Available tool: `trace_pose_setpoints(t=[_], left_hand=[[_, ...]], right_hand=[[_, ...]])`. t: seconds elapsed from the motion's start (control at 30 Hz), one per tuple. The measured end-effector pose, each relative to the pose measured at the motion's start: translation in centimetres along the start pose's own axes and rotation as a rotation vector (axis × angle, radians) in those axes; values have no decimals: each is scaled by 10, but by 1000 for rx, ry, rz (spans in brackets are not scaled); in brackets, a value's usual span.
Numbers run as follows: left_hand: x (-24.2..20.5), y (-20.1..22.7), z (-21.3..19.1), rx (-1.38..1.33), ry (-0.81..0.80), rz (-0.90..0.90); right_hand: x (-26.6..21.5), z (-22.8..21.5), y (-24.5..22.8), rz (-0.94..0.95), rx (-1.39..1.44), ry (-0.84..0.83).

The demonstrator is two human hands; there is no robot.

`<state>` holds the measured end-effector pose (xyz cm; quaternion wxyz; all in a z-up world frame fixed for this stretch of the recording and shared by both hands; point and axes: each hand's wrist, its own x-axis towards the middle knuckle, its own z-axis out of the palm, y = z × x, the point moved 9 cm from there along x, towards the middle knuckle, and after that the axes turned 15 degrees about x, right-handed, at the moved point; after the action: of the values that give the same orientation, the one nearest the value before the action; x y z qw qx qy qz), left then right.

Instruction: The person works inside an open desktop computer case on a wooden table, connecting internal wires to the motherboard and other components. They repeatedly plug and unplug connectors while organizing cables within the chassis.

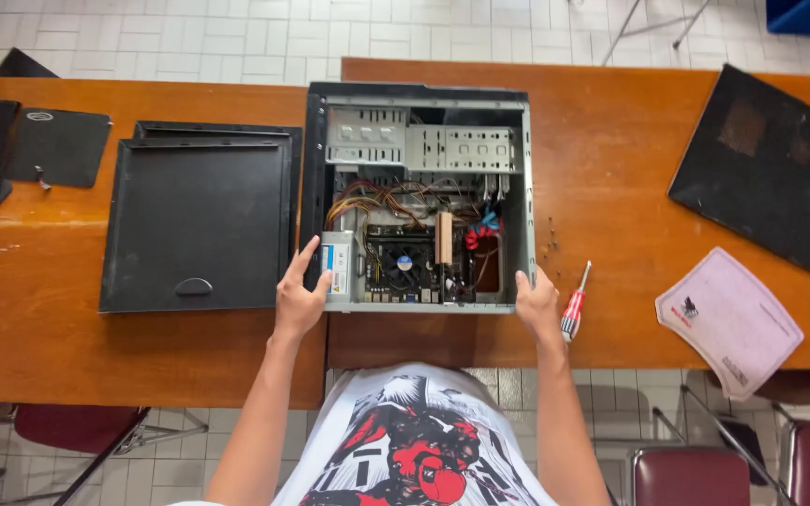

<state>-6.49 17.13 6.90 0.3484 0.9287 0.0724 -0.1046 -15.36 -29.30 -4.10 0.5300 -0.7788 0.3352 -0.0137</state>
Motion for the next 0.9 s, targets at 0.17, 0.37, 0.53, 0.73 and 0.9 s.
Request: trace_pose_setpoints(t=[0.17,0.37,0.53,0.73,0.9], left_hand=[[2,-5,-3,152,-39,22],[15,25,12,502,134,253],[26,106,68,397,361,735],[75,146,212,415,-12,915],[117,164,314,547,192,1230]], right_hand=[[-28,0,-21,30,11,-5],[-42,-1,-29,32,-38,-16],[-25,-4,-7,39,-48,26],[-26,-9,0,50,-32,61],[-47,-6,-30,102,34,68]])
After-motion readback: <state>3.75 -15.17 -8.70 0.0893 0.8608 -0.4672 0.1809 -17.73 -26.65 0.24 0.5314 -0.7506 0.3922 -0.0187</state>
